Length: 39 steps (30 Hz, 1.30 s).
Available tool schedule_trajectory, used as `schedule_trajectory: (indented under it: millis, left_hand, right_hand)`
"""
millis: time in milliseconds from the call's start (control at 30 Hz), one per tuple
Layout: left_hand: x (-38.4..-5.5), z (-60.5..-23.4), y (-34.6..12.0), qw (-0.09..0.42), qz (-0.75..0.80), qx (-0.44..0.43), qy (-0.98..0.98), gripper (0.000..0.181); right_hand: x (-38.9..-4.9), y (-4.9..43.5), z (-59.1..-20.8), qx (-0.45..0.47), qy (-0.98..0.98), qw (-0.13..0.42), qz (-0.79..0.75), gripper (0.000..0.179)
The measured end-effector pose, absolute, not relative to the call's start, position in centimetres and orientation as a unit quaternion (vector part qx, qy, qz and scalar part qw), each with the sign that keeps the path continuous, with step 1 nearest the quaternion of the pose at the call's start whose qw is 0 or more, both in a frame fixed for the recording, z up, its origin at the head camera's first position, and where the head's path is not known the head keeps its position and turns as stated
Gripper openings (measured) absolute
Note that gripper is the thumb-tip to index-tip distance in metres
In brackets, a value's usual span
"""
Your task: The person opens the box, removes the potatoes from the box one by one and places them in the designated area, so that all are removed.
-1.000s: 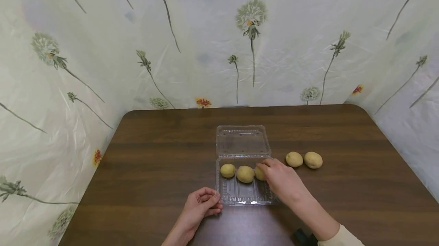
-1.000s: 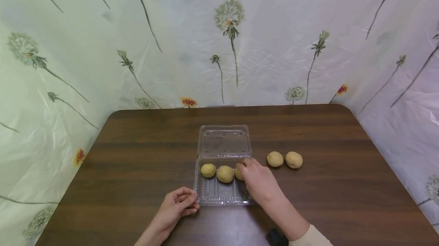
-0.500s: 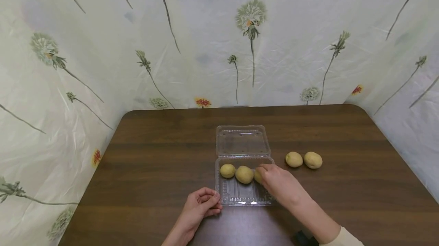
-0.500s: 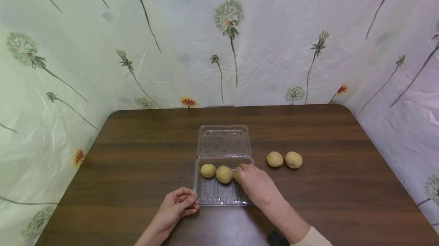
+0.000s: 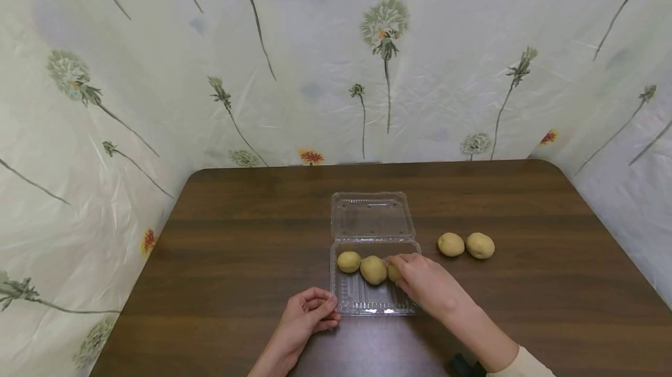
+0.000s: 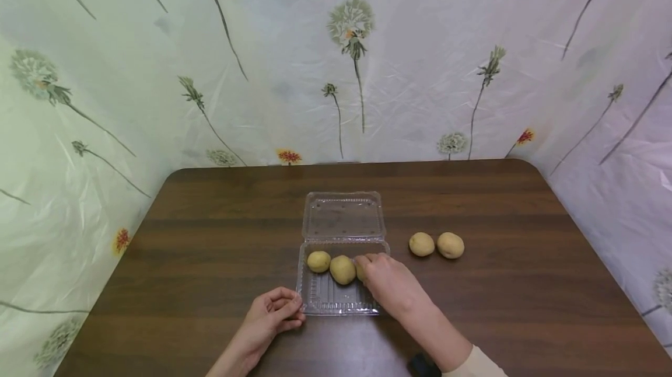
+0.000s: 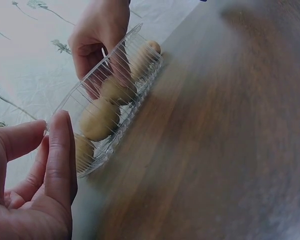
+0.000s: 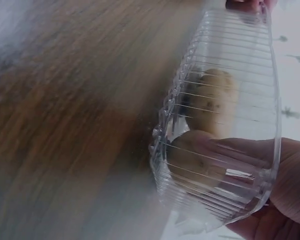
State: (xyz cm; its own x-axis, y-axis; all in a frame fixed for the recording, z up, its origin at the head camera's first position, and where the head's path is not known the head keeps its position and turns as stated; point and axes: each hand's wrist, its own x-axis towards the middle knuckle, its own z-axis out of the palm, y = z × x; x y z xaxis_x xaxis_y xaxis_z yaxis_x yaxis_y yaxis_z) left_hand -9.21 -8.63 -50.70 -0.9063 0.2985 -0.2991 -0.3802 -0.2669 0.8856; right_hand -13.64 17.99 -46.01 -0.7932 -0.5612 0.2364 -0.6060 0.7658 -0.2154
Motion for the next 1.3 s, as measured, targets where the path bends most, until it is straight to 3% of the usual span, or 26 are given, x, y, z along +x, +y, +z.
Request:
schedule_trajectory:
  millis: [900, 1300]
  left_hand:
    - [-9.2, -50.5, -8.6, 0.212, 0.796, -0.028, 0.566, 0.016]
    - [-9.1, -50.7, -8.7, 0.211, 0.798, -0.025, 0.565, 0.017]
  right_hand:
    - [-14.0, 20.4, -46.1, 0.316, -0.907, 0.046, 0.276, 0.041]
    - [-13.3, 21.1, -46.1, 0.256, -0.879, -0.022, 0.401, 0.044]
